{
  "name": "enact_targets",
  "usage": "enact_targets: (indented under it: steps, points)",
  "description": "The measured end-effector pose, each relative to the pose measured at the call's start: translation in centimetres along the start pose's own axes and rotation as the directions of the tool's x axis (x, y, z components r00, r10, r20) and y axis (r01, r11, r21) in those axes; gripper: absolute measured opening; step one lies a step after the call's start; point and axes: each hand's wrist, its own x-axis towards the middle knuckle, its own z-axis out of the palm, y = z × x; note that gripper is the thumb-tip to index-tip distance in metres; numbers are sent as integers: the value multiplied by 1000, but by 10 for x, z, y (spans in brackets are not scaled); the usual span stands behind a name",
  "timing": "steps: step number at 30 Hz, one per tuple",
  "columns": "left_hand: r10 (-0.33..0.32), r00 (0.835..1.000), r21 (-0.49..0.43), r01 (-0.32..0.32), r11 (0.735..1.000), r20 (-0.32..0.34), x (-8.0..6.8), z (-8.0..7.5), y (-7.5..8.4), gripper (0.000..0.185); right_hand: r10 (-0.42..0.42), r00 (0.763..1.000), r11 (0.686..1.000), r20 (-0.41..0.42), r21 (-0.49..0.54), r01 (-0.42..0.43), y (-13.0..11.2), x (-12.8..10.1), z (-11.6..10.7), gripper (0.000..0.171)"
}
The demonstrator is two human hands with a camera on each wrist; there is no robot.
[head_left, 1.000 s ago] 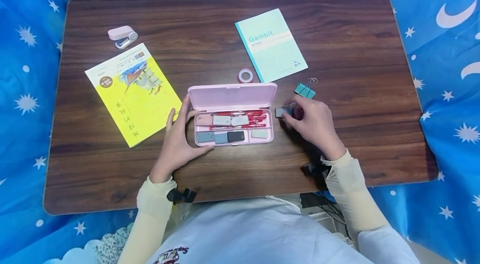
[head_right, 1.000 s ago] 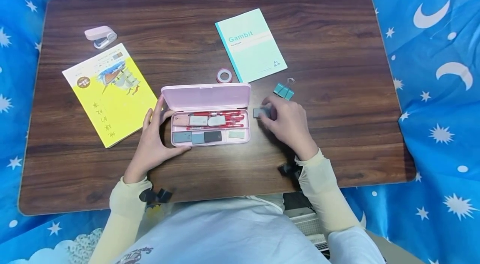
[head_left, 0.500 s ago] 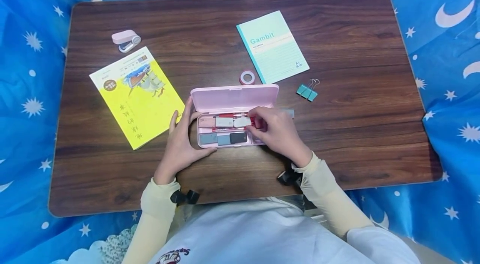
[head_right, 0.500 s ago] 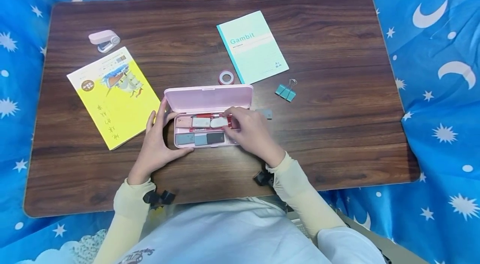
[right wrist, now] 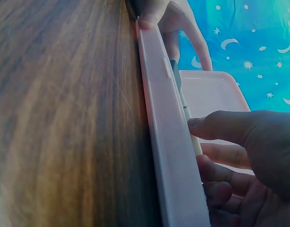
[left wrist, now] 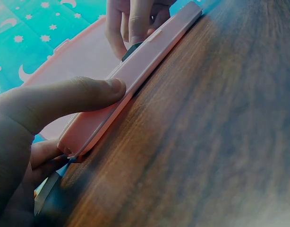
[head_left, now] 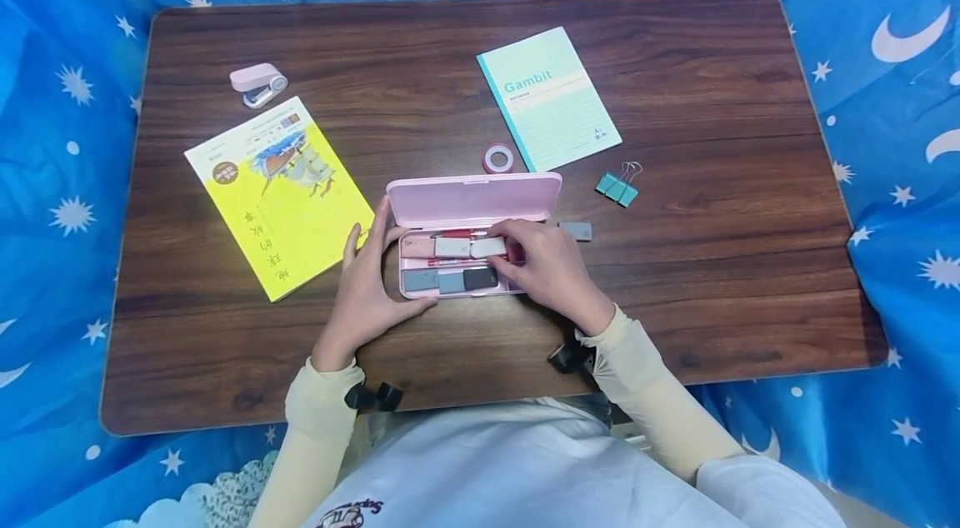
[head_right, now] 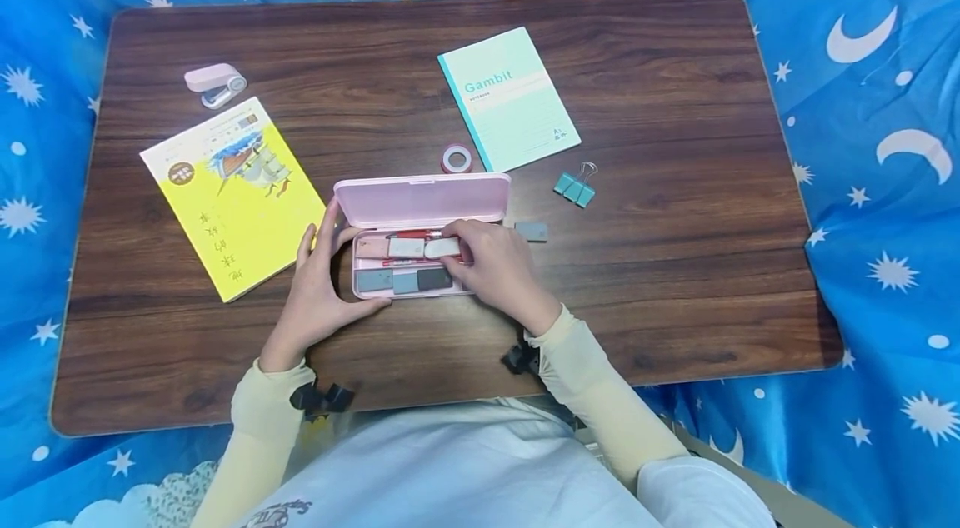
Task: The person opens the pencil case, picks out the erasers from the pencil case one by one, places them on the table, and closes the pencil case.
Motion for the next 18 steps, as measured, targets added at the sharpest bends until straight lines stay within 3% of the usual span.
enact_targets:
  steps: [12,18]
  points:
    - [12,1000,-1,-12,1000,-3,0,1,-1,142,2,1000,1000,-11,11,-2,2,1,4,24]
    - [10,1000,4,-10,1000,-6,0,0,-1,142,-20,998,999,-64,42,22,1,-2,-1,24]
